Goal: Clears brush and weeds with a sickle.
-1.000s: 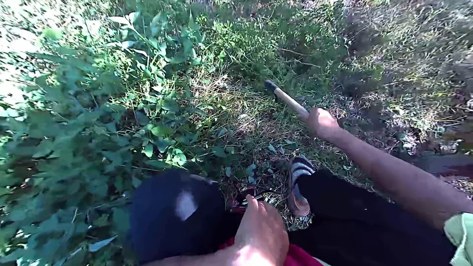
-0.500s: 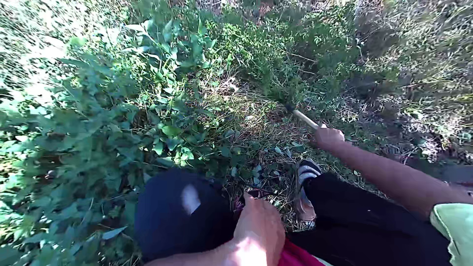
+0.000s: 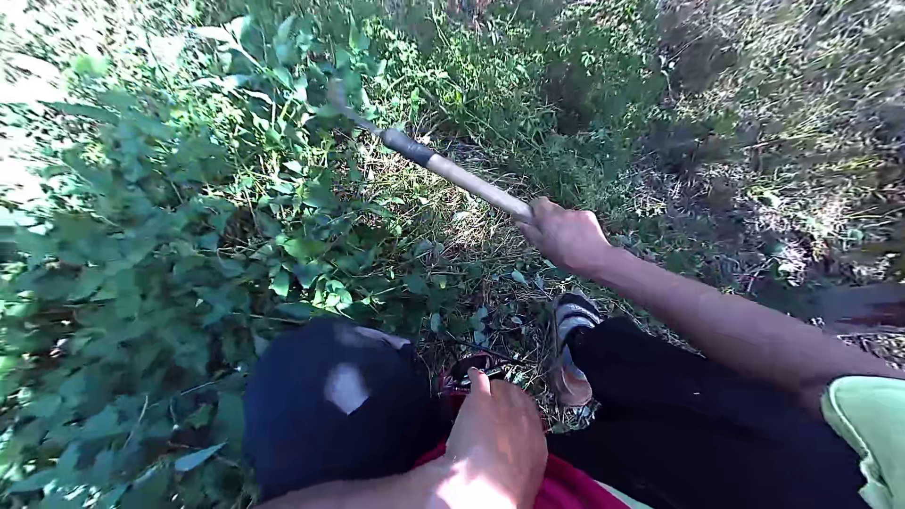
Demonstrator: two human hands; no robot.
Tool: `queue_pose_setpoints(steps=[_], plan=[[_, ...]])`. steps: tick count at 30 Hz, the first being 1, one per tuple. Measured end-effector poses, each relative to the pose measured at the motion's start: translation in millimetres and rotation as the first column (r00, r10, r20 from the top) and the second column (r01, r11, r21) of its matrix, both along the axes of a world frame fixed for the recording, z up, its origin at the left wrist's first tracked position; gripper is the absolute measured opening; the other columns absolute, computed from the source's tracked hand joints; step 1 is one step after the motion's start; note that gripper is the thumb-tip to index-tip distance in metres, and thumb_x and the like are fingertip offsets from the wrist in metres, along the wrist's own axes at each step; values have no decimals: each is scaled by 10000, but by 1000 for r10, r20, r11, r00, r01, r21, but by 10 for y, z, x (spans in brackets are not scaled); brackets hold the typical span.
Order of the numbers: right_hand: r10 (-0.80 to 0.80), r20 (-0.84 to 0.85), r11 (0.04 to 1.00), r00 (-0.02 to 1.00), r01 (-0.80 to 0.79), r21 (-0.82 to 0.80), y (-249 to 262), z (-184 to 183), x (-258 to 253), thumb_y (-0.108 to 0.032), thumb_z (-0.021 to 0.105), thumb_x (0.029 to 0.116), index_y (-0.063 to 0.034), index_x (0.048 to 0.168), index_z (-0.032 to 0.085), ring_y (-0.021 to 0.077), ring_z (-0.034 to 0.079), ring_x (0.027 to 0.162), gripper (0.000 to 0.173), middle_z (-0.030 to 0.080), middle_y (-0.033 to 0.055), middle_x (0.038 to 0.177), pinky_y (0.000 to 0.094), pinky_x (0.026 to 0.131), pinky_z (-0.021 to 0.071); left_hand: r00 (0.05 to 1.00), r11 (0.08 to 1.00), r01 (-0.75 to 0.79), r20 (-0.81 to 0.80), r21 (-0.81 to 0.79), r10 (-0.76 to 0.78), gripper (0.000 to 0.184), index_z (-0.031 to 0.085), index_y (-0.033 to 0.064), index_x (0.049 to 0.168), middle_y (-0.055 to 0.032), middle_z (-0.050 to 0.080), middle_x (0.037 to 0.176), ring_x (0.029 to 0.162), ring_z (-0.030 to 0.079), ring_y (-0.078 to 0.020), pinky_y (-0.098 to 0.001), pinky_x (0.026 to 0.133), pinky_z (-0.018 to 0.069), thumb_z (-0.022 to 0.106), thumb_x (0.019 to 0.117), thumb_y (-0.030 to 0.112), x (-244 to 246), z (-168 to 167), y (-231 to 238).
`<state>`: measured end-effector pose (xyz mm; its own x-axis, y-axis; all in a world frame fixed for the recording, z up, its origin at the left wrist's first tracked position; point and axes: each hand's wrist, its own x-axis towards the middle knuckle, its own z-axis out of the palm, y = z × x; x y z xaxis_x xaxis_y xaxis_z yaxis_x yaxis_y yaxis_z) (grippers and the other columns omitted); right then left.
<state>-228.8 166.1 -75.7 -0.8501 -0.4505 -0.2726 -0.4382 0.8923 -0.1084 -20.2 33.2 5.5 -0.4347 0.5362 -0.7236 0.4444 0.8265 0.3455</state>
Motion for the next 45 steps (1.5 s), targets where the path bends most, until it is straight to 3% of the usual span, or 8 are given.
queue_pose_setpoints(steps=[4,11,16,22,27,33,35,45], plan=[[246,-135,969,960,-244,30,59,-351,-164,-247,475,1098,98,1221,565,533,690,921,377,651,336,1073,641,726,551,999,998,-40,-19,-54,39,439,434,-110,1454,-301,547,1388,1277,565,-436,-586,1067,400,440,1093,140,5,-62,-11],[-433,98,837,896,359,414,873,-711,-546,-250,458,1090,115,1325,512,513,626,1181,438,624,341,1248,683,926,498,999,999,-33,-21,-16,32,422,432,-108,1458,-297,549,1390,1276,569,-431,-588,1070,398,393,1099,109,88,-36,-78],[-456,130,884,881,431,181,636,-374,-431,-351,466,1101,113,1259,579,552,620,1148,503,638,372,1180,724,922,473,998,999,-18,-53,34,20,448,448,-104,1453,-300,559,1386,1297,561,-437,-607,1082,388,401,1113,184,72,-9,-100],[-24,-119,962,993,-9,-274,-17,-22,-361,-354,511,1087,90,1269,580,507,684,998,484,672,313,1111,670,847,523,997,999,-13,-76,40,16,474,462,-106,1448,-309,576,1364,1277,579,-445,-607,1087,390,447,1103,219,31,-36,-73],[193,-359,948,913,-267,-171,-78,-307,-796,-289,565,1052,119,1177,593,547,671,1041,427,662,348,1124,658,822,544,999,999,-10,-38,-44,8,476,418,-119,1469,-327,544,1391,1285,566,-462,-604,1075,407,410,1111,195,-30,-44,-64],[-494,113,826,862,424,371,1022,-1031,-1105,-172,521,1046,-2,1562,342,565,578,1222,572,583,378,1320,734,955,453,996,997,-72,-56,-5,72,436,451,-110,1445,-310,564,1370,1283,571,-448,-598,1082,401,416,1103,159,67,-45,-138],[-613,184,765,768,520,379,1291,-998,-1103,-168,555,1044,85,1377,540,534,569,1248,419,581,367,1332,713,1009,437,994,996,-93,-49,8,94,457,457,-111,1445,-310,567,1380,1289,574,-448,-604,1095,392,424,1109,198,101,-43,-181],[-388,93,910,917,397,-119,632,-183,-107,-370,429,1116,135,1259,555,580,640,1036,540,642,392,1078,739,882,473,999,1000,-18,-34,-9,18,429,427,-107,1462,-313,552,1373,1265,576,-452,-619,1103,370,374,1105,125,32,-30,-51]])
